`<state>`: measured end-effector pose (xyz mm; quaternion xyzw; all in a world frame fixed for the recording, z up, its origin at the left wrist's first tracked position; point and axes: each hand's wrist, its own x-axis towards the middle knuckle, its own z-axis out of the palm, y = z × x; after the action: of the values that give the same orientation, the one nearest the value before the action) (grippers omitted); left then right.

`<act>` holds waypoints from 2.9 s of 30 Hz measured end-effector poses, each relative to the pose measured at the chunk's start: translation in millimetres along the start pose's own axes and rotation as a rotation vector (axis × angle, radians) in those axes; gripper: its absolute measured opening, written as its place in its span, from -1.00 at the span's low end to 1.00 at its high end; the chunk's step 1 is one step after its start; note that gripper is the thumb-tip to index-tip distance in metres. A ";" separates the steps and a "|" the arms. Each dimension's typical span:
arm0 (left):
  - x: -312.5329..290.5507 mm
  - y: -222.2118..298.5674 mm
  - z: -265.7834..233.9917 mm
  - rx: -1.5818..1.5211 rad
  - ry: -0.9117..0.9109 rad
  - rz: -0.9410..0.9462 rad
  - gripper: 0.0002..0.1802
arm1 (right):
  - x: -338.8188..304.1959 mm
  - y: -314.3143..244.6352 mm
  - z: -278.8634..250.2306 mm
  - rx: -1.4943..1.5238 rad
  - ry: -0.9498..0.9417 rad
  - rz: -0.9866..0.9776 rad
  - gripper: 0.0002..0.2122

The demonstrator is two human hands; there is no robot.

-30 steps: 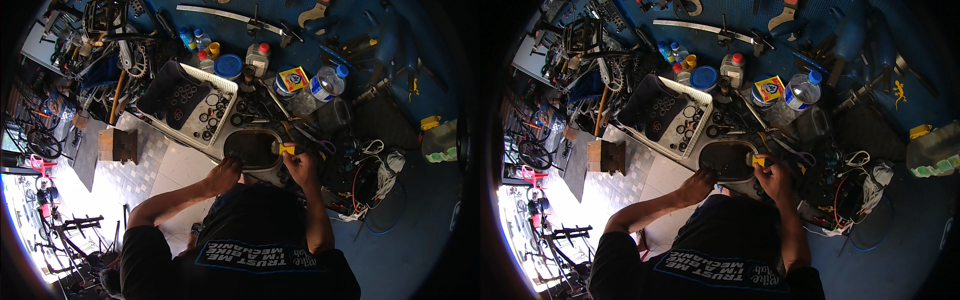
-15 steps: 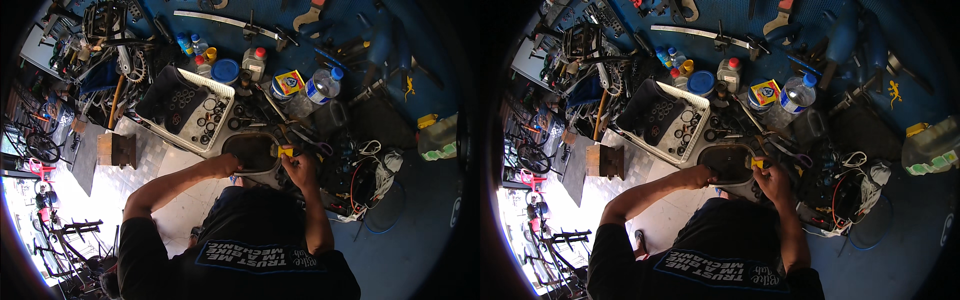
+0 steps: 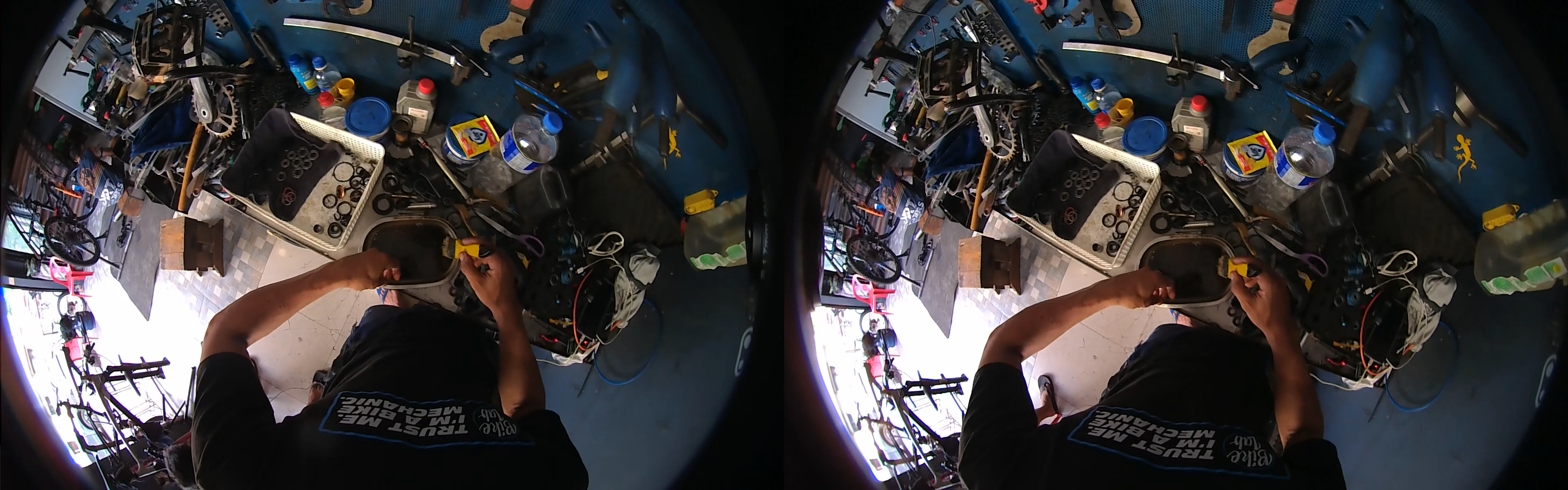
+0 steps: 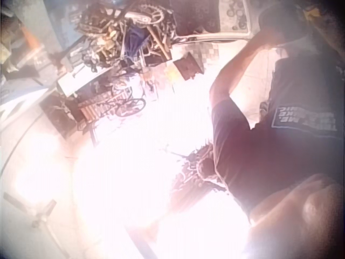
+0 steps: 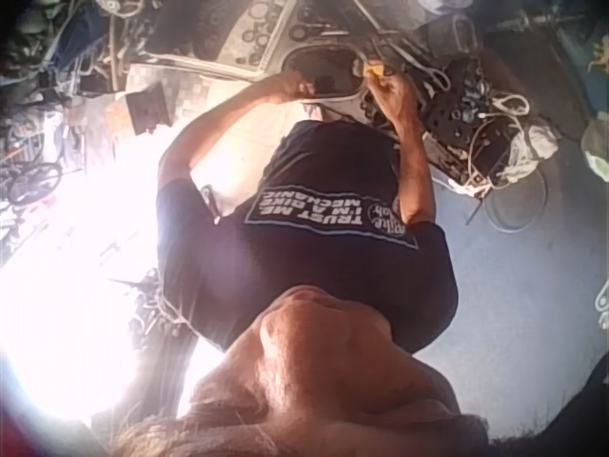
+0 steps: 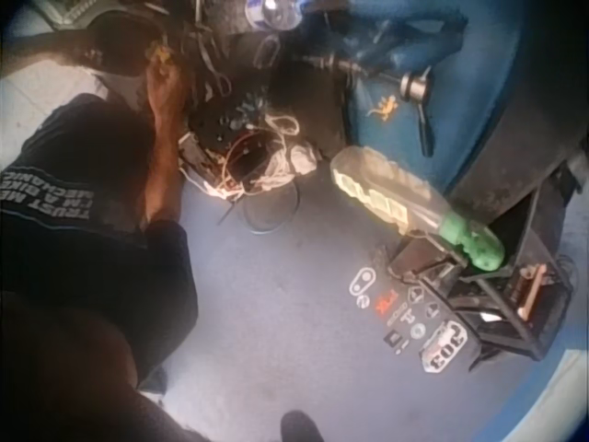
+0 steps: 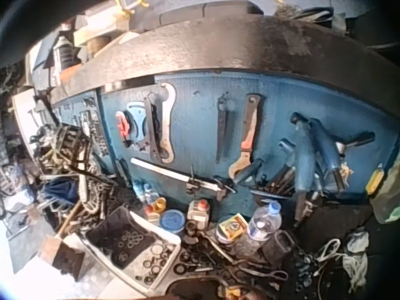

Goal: The person repeatedly picks small bicycle parts from a white basket, scrubs them with a yellow brush in a metal basin of dark liquid, and returns them to the basket. The process is repeated for multiple small components throughout the clip.

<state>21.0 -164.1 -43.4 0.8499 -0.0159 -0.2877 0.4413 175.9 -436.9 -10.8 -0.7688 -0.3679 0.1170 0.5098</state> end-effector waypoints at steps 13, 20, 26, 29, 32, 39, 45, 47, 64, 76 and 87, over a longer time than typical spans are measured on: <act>-30.0 5.8 -61.6 -0.044 0.625 0.057 -0.63 | -3.4 -0.5 -3.8 -0.010 -0.037 0.041 -0.80; -66.6 -136.7 -164.4 0.383 1.180 -0.201 -0.56 | -2.7 -10.7 -10.5 -0.035 -0.046 0.117 -0.86; -77.0 -191.1 -190.8 0.457 1.238 -0.455 -0.56 | -14.5 5.6 -15.0 -0.072 0.008 0.041 -0.77; -73.1 -179.2 -189.6 0.448 1.194 -0.542 -0.58 | -18.3 14.3 -14.8 -0.057 0.014 0.066 -0.76; -54.1 -125.0 -163.8 0.587 1.239 -0.261 -0.58 | -18.0 16.6 -15.8 -0.079 0.023 0.059 -0.76; -4.1 28.8 -7.5 0.768 0.782 0.256 -0.43 | -0.7 -4.0 -10.7 -0.076 -0.041 0.101 -0.77; 4.5 17.2 59.0 0.679 0.636 0.143 -0.13 | 2.3 -12.4 -11.6 -0.054 -0.040 0.063 -0.77; -0.5 12.4 64.9 0.691 0.617 0.129 -0.12 | -1.4 -8.2 -12.2 -0.052 -0.032 0.079 -0.77; -30.4 -2.0 80.4 0.739 0.497 0.185 -0.54 | -5.6 2.4 -4.8 -0.045 0.019 0.042 -0.83; -12.1 14.5 28.8 0.268 0.148 0.036 -0.70 | -3.3 -2.1 -8.4 -0.033 -0.017 0.055 -0.81; -13.8 2.7 31.4 0.581 0.087 0.017 -0.70 | -7.0 1.7 -8.3 -0.028 -0.008 0.093 -0.80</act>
<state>-5.7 -185.1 -48.7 0.9520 -0.0859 -0.2307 0.1820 176.3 -447.8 -9.9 -0.7917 -0.3355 0.1386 0.4913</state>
